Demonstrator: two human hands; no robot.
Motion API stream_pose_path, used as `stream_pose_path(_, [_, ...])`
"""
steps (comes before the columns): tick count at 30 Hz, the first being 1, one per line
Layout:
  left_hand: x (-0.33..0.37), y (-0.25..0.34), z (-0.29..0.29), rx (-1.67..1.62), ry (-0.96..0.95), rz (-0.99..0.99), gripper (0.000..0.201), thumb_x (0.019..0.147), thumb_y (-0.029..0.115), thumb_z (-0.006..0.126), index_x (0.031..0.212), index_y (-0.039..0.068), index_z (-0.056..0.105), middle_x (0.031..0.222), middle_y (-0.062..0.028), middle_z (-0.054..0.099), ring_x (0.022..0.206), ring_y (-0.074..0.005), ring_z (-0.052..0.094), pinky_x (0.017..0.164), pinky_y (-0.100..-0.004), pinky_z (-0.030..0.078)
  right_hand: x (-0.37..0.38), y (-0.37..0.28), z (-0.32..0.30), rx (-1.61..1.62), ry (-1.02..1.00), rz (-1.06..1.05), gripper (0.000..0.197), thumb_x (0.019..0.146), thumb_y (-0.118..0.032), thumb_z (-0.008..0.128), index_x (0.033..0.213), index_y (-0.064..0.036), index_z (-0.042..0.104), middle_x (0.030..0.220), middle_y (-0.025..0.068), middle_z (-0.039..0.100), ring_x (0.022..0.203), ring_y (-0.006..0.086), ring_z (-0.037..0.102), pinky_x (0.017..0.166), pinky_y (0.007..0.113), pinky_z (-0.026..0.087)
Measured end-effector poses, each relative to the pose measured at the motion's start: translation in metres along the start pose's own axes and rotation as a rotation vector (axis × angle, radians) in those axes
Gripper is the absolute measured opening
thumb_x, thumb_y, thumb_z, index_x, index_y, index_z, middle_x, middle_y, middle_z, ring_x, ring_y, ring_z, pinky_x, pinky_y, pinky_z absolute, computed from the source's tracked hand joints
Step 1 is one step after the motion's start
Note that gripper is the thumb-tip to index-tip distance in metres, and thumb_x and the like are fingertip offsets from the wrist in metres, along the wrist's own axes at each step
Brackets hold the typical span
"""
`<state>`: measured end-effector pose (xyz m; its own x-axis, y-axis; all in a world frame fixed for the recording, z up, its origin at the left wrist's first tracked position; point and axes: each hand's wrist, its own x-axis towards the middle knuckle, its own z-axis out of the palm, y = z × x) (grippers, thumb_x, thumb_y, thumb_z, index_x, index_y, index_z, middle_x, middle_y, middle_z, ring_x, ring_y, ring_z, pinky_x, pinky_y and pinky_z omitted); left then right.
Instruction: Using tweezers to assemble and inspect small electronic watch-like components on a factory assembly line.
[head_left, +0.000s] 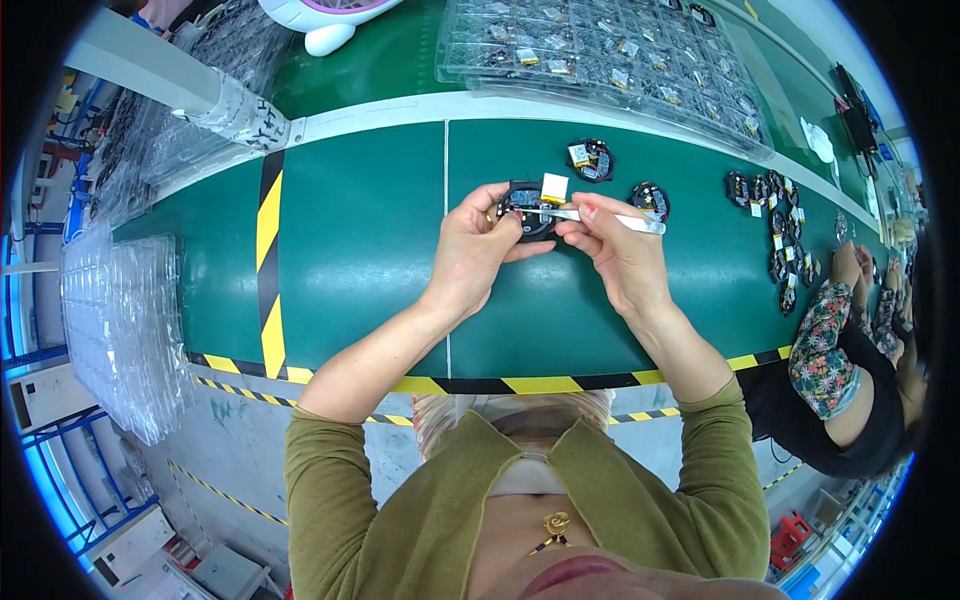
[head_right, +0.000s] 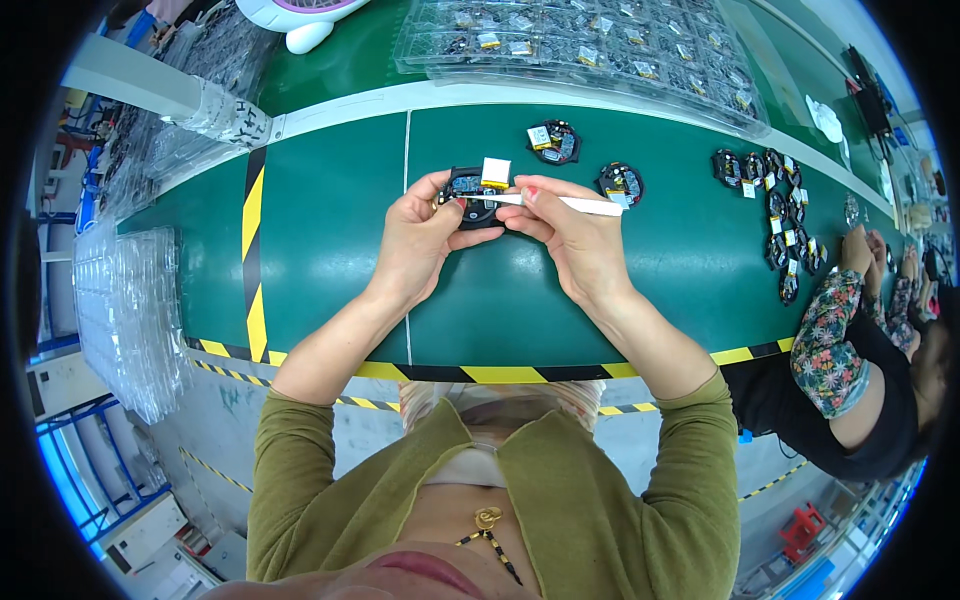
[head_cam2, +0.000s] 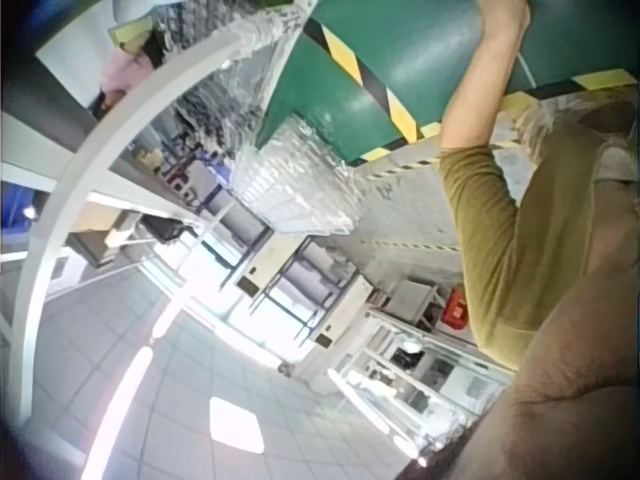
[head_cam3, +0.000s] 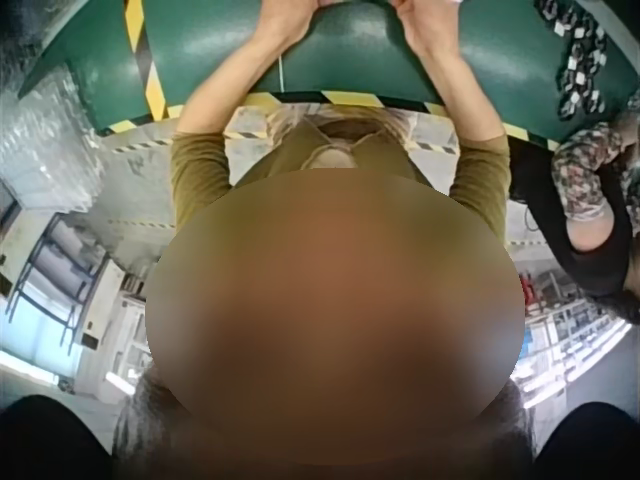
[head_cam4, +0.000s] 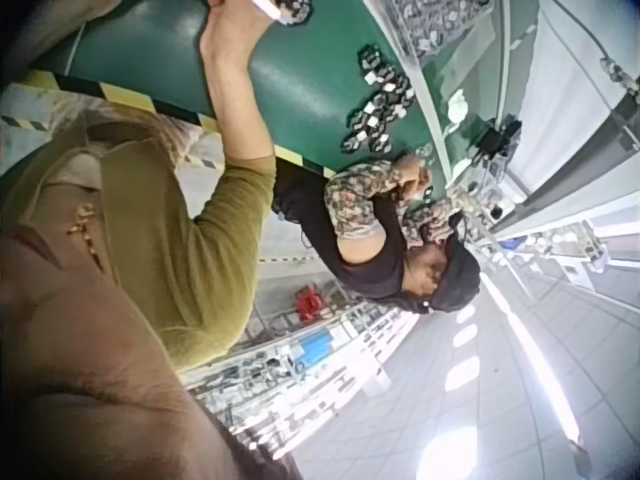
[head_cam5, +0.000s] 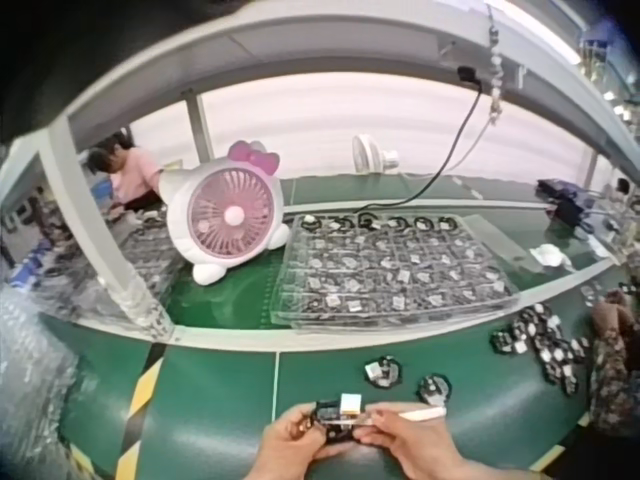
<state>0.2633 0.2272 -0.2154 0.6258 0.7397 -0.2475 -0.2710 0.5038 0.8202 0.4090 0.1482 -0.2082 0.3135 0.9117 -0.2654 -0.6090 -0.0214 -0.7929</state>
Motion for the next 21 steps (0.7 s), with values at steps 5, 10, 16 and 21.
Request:
stream_pose_path(5, [-0.0006, 0.0009, 0.0004, 0.006, 0.002, -0.005, 0.024, 0.086, -0.004, 0.039, 0.110, -0.005, 0.043, 0.101, -0.0136, 0.055, 0.089, -0.0212, 0.059, 0.074, -0.0319, 0.055, -0.0013, -0.0008, 0.0014, 0.004, 0.002, -0.010, 0.025, 0.082, -0.004, 0.054, 0.102, 0.0113, 0.053, 0.091, 0.0198, 0.059, 0.077, 0.0231, 0.062, 0.072, 0.030, 0.053])
stream_pose_path(10, [0.0004, 0.0004, -0.0008, -0.007, 0.000, -0.014, 0.024, 0.086, -0.004, 0.039, 0.109, -0.005, 0.043, 0.100, -0.0139, 0.055, 0.088, -0.0213, 0.060, 0.074, -0.0316, 0.056, -0.0020, -0.0011, 0.0019, -0.006, -0.016, -0.030, 0.024, 0.082, -0.004, 0.054, 0.101, 0.0112, 0.053, 0.090, 0.0201, 0.059, 0.077, 0.0234, 0.062, 0.072, 0.030, 0.053])
stream_pose_path(16, [0.0005, 0.0012, -0.0006, -0.006, 0.005, -0.014, 0.024, 0.086, -0.004, 0.039, 0.109, -0.005, 0.042, 0.100, -0.0140, 0.054, 0.088, -0.0217, 0.060, 0.074, -0.0316, 0.056, -0.0005, 0.0004, 0.0011, -0.004, -0.020, -0.034, 0.024, 0.082, -0.004, 0.055, 0.101, 0.0112, 0.053, 0.090, 0.0200, 0.059, 0.077, 0.0236, 0.062, 0.071, 0.030, 0.053])
stream_pose_path(21, [0.0005, 0.0017, -0.0002, -0.007, -0.003, -0.012, 0.023, 0.086, -0.004, 0.039, 0.109, -0.005, 0.042, 0.101, -0.0142, 0.054, 0.088, -0.0219, 0.060, 0.074, -0.0317, 0.056, -0.0017, -0.0013, 0.0023, -0.025, -0.019, -0.054, 0.023, 0.082, -0.004, 0.055, 0.100, 0.0108, 0.054, 0.089, 0.0196, 0.059, 0.077, 0.0236, 0.062, 0.071, 0.030, 0.053])
